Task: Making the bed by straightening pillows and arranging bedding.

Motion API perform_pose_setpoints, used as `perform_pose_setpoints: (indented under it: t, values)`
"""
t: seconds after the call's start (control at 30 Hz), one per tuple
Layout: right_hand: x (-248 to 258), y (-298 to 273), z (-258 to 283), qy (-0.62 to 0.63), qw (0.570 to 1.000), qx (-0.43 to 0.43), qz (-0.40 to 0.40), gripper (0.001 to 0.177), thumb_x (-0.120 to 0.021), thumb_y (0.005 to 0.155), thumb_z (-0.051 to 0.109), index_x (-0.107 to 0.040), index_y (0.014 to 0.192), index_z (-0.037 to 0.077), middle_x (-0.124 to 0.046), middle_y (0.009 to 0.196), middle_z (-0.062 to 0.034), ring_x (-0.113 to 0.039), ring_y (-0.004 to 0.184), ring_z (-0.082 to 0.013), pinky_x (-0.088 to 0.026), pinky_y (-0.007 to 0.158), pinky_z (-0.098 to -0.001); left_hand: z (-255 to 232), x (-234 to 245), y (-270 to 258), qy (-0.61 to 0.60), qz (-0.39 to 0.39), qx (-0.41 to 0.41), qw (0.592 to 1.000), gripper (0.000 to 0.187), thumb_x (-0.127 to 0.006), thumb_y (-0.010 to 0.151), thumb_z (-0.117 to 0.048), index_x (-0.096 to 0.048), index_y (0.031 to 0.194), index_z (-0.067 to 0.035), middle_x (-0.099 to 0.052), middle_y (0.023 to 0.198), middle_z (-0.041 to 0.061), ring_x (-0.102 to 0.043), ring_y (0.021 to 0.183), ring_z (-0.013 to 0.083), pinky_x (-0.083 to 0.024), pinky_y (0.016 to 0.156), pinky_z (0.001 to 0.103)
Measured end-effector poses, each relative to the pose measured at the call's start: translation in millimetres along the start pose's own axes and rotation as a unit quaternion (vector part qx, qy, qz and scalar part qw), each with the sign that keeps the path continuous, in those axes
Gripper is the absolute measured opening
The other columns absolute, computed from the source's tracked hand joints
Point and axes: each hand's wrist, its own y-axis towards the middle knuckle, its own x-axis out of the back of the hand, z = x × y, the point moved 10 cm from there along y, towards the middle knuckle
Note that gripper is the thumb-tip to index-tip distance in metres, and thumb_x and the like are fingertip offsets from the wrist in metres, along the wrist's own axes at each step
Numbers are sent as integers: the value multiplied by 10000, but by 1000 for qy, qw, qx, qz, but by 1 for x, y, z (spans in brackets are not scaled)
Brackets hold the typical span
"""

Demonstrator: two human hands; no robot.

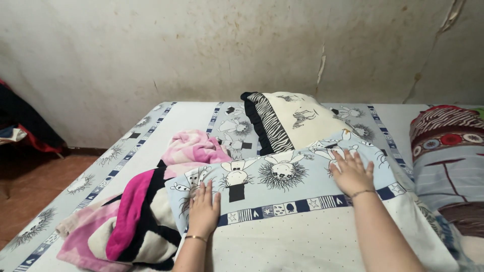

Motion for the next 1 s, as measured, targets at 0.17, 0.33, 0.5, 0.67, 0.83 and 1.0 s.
perform_pose_setpoints:
  t: [0.17,0.33,0.5,0.67,0.83,1.0]
  values:
    - [-9,-21,-25,6,996,7,-92,662,-309,982,618,-251,1594,373,-149,1701,20,-118,1562,-234,-58,1236,-536,4,9,-30,13,-59,-31,998,650,-382,1020,-479,-300,1588,-173,-356,1603,148,-324,1494,308,-247,1206,470]
    - [-5,-63,-27,27,986,32,-160,678,-291,991,600,-267,1596,297,-193,1679,-55,-154,1543,-272,-76,1224,-528,10,15,-58,2,-101,-54,993,653,-412,1005,-447,-323,1564,-122,-374,1582,187,-344,1468,329,-261,1180,482]
    - [-11,-97,-29,2,984,46,-171,710,-300,987,591,-237,1602,242,-218,1663,-62,-164,1539,-272,-101,1232,-524,34,-5,-73,66,-72,-45,994,623,-484,951,-490,-438,1497,-194,-383,1583,160,-349,1445,353,-273,1190,472]
    - [5,-117,2,-51,992,5,-112,748,-277,1024,579,-176,1607,121,-121,1693,-117,-94,1557,-303,-90,1225,-575,32,29,-70,64,63,65,994,472,-519,963,-488,-593,1377,-276,-379,1630,66,-304,1531,299,-230,1202,552]
    - [31,-158,99,-54,998,21,-29,795,-362,1004,563,-177,1606,77,-178,1678,-59,-108,1590,-217,-137,1237,-567,-67,42,-69,-226,-93,-88,966,468,-538,951,-398,-618,1306,-103,-548,1481,136,-520,1336,322,-392,1156,516]
    - [1,-189,171,1,939,272,-211,735,-383,970,482,-241,1547,49,-233,1621,-130,-142,1513,-285,-93,1189,-565,-179,9,-96,-3,-75,-238,968,571,-446,1019,-382,-377,1535,-147,-312,1637,104,-256,1505,272,-27,1152,649]
